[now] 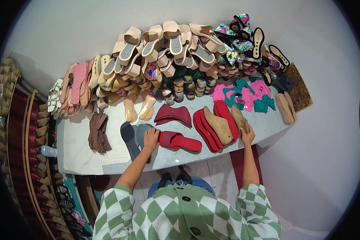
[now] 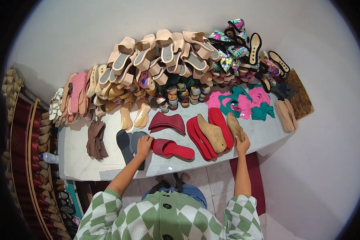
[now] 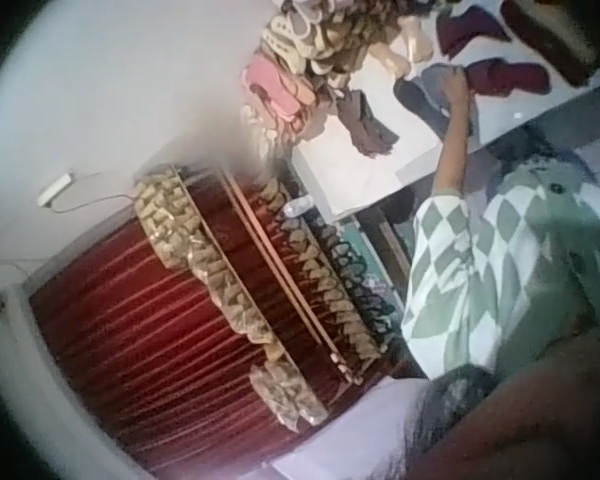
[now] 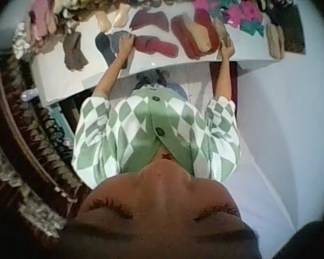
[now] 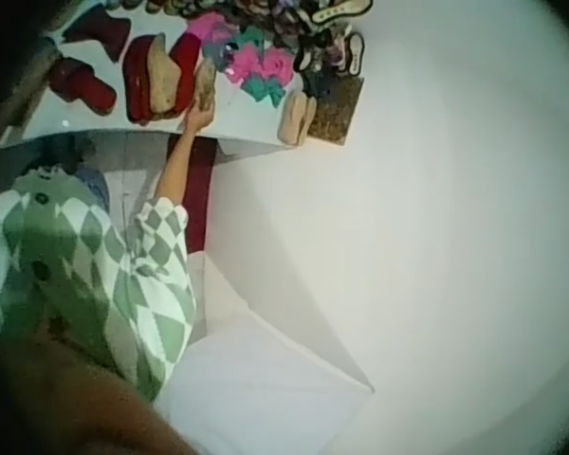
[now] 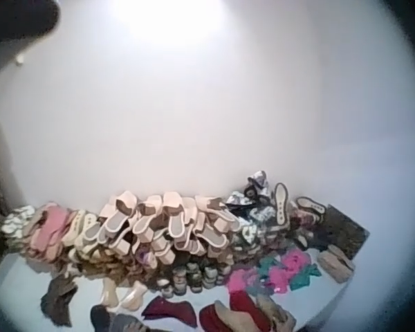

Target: The recorder is assembling shoe components by fitting soles to uppers at a worktable.

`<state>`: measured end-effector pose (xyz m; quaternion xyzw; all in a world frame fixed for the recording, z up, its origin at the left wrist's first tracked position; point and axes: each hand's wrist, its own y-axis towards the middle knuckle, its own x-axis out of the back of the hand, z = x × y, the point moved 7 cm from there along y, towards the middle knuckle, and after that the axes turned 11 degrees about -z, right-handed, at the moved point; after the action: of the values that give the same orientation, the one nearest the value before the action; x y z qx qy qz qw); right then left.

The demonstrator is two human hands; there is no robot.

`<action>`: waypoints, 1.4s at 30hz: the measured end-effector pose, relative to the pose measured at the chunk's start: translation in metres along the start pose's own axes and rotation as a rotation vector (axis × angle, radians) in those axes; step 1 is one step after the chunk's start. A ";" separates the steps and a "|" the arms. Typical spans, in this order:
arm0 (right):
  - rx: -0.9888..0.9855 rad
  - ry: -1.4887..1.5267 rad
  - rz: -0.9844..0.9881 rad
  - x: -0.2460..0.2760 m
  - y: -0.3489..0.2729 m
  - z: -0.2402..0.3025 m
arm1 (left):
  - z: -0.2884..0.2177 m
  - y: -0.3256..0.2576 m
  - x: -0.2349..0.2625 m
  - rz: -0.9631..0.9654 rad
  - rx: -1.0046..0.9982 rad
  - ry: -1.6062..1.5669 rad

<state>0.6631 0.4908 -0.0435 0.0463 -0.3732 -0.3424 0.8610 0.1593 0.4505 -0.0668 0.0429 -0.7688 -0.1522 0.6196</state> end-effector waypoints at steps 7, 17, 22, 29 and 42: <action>0.072 0.099 0.057 -0.004 -0.015 -0.021 | -0.004 -0.016 0.030 -0.125 0.119 -0.162; 0.276 0.339 0.258 -0.007 -0.101 0.132 | 0.008 -0.067 0.003 -0.250 0.715 -0.522; 0.397 0.262 0.711 -0.065 -0.179 0.155 | 0.002 -0.101 -0.060 -0.116 1.290 -0.960; 0.500 -0.002 0.791 -0.086 -0.191 0.143 | -0.014 -0.106 -0.085 -0.136 1.569 -1.475; 0.458 0.169 0.703 -0.079 -0.190 0.137 | 0.022 -0.074 -0.051 0.100 1.219 -0.717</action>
<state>0.4268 0.4192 -0.0575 0.1344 -0.3610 0.0685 0.9203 0.1401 0.3967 -0.1398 0.2937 -0.8748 0.3291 0.2002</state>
